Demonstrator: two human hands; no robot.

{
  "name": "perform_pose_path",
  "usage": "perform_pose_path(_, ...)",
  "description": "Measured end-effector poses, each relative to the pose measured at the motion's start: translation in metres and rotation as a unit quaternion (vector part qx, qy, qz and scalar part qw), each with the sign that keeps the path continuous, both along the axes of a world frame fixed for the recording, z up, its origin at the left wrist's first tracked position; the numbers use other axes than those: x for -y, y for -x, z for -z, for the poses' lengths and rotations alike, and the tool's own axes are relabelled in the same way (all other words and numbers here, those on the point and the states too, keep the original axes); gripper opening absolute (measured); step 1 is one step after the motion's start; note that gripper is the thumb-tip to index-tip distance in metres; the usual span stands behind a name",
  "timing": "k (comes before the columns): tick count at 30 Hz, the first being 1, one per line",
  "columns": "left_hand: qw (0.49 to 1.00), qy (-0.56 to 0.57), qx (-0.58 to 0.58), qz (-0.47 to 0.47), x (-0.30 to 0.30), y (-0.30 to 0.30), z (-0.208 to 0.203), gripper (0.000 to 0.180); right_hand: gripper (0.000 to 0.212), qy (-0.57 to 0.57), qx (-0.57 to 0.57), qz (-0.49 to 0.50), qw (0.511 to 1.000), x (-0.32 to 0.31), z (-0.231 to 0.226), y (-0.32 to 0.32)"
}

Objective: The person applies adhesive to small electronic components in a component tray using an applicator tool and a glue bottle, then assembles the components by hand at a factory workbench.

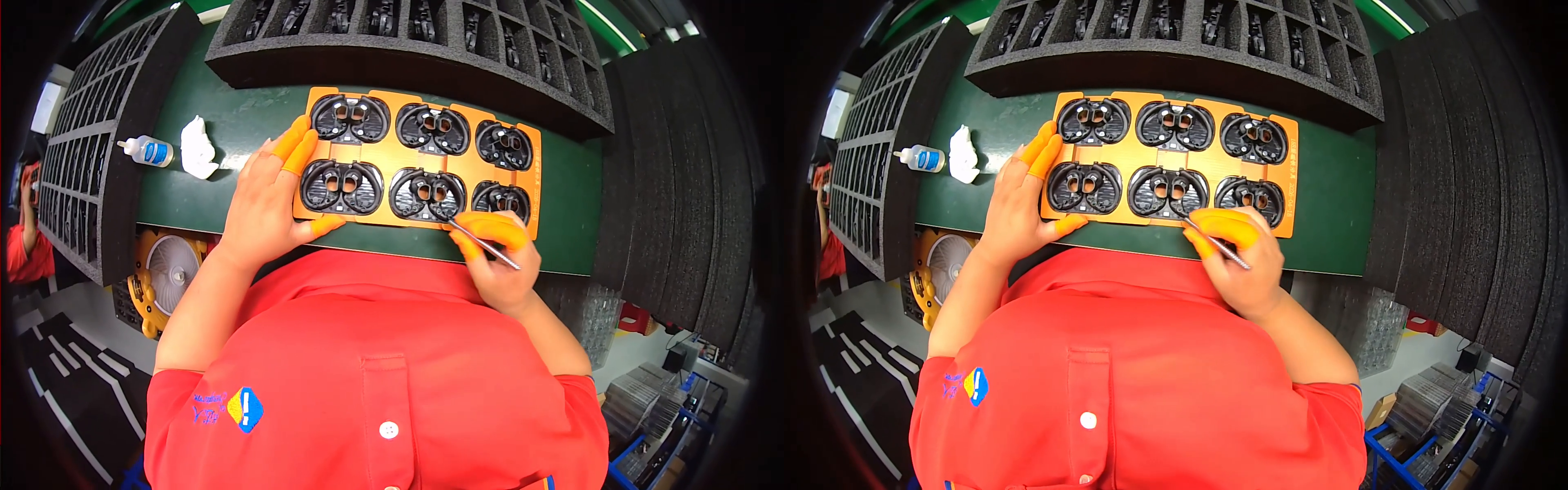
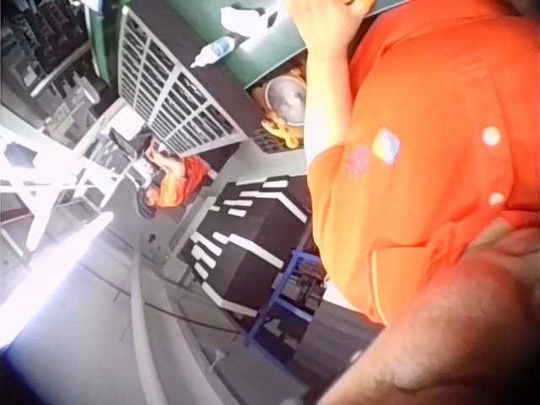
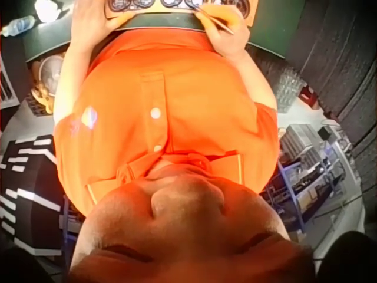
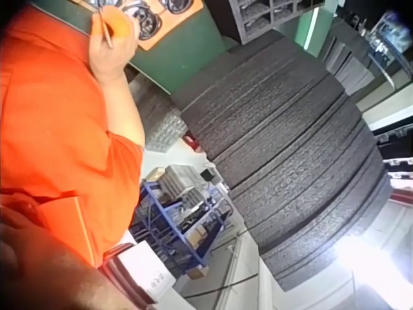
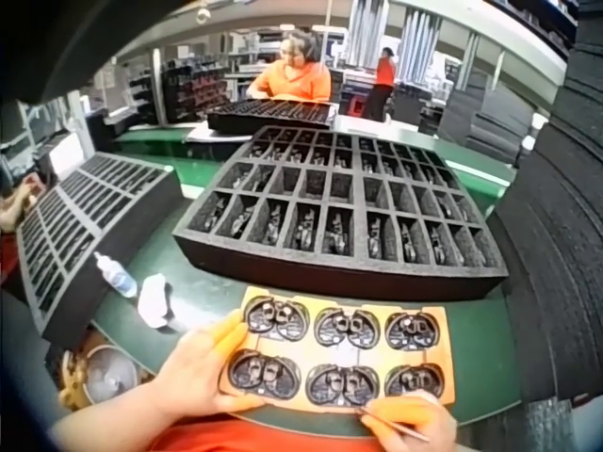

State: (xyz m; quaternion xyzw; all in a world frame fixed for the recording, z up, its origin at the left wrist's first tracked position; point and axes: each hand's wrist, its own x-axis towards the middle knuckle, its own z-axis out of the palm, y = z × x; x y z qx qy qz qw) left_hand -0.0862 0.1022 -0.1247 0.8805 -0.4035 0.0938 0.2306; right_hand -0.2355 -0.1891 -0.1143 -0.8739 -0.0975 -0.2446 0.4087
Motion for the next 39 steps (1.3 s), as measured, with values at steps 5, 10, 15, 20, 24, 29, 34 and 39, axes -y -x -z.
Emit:
perform_pose_path(5, 1.000, 0.011, -0.011, -0.002, 0.002, 0.000, 0.001, 0.100, 0.034, 0.136, 0.067, -0.022, 0.988, -0.003, 0.015, -0.008)
perform_pose_path(10, 1.000, 0.024, 0.009, 0.003, -0.002, -0.001, 0.004, 0.100, 0.030, 0.189, 0.028, -0.068, 0.979, -0.004, 0.004, -0.006)
perform_pose_path(15, 1.000, 0.021, 0.002, -0.003, -0.001, -0.001, 0.002, 0.098, 0.030, 0.076, 0.025, -0.026, 0.996, -0.012, 0.011, -0.002)
perform_pose_path(20, 0.999, 0.032, 0.010, -0.002, -0.001, -0.001, 0.003, 0.095, 0.036, 0.130, 0.080, -0.045, 0.987, -0.022, 0.009, -0.025)
perform_pose_path(24, 0.999, 0.042, 0.007, -0.002, -0.001, -0.001, 0.004, 0.094, 0.036, 0.162, 0.072, -0.056, 0.983, -0.020, 0.008, -0.026)
perform_pose_path(29, 0.999, 0.041, 0.010, -0.002, -0.004, 0.000, 0.005, 0.095, 0.032, 0.241, 0.057, -0.087, 0.965, -0.017, 0.004, -0.019)
perform_pose_path(34, 0.999, 0.049, 0.022, 0.003, -0.004, -0.001, 0.004, 0.095, 0.032, 0.160, 0.108, -0.010, 0.981, -0.028, -0.011, -0.032)
perform_pose_path(39, 0.998, 0.058, 0.023, 0.006, -0.004, -0.001, 0.007, 0.094, 0.035, 0.134, 0.085, -0.086, 0.984, -0.060, -0.002, -0.052)
